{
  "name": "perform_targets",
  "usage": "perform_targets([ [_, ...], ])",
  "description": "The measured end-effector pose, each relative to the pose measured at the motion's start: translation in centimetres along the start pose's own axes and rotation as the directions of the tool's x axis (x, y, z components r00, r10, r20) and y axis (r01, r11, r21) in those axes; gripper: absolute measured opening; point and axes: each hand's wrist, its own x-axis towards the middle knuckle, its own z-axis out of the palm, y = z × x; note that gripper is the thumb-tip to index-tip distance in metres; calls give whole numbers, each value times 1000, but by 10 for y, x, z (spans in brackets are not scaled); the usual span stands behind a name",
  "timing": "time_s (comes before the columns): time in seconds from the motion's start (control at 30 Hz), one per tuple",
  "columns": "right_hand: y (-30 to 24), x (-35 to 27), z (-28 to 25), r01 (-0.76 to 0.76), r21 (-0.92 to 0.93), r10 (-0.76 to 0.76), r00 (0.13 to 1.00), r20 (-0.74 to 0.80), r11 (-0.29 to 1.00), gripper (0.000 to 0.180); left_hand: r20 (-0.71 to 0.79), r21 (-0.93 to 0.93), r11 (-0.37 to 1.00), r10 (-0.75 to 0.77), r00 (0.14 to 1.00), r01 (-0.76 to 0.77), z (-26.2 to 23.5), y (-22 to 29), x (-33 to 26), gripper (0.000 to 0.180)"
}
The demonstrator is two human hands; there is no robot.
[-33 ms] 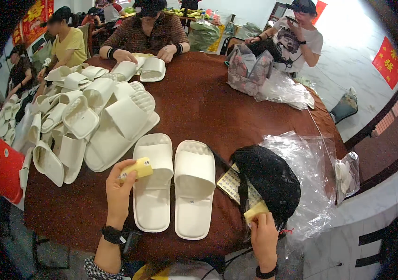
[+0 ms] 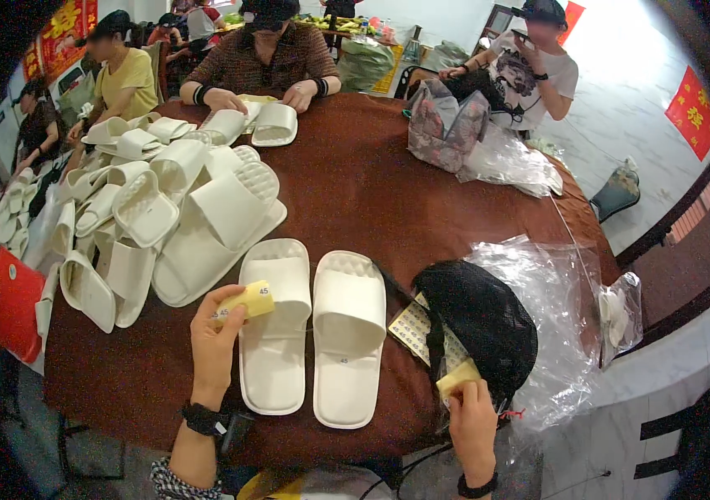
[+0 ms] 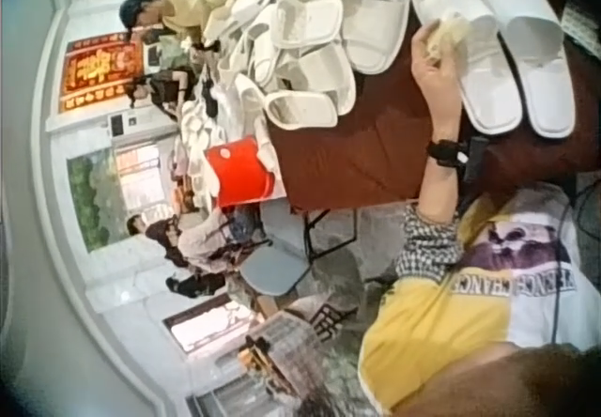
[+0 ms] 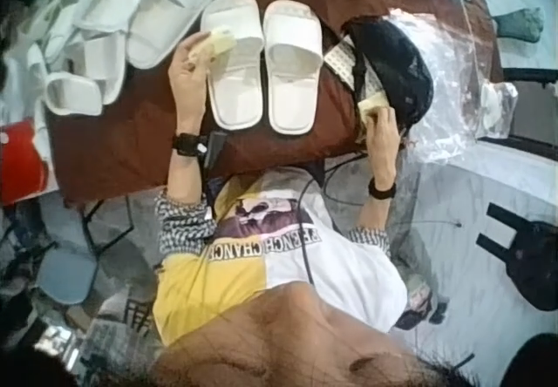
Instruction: Tagging slippers and putting them into plastic bags for packaging in a shoe manufacturing environment.
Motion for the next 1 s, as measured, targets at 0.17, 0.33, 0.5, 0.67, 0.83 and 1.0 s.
perform_targets([
  [0.17, 5, 6, 1, -47, 215, 46, 999, 13, 976, 17, -21, -61, 997, -55, 998, 53, 1, 4, 0, 23],
  [0.33, 7, 4, 0, -42, 156, 40, 999, 17, 987, 16, 2, -68, 996, -49, 999, 49, -1, 2, 1, 25],
  [0.5, 6, 2, 3, 16, 64, -15, 1000, -14, 998, 13, -7, -53, 997, -51, 999, 51, -1, 1, 1, 26],
  [0.67, 0, -2, 3, -56, -100, 55, 998, -9, 993, 13, -17, -95, 995, -16, 1000, 14, -1, 0, 0, 24],
  [0.83, -43, 4, -13, 98, -70, -112, 968, -225, 993, 10, 101, -114, 993, -13, 995, 24, -4, -4, -3, 28],
  [1.0, -85, 20, -17, 328, 57, -321, 941, -105, 943, 46, 426, -32, 992, 124, 896, -122, -2, 10, -7, 69],
])
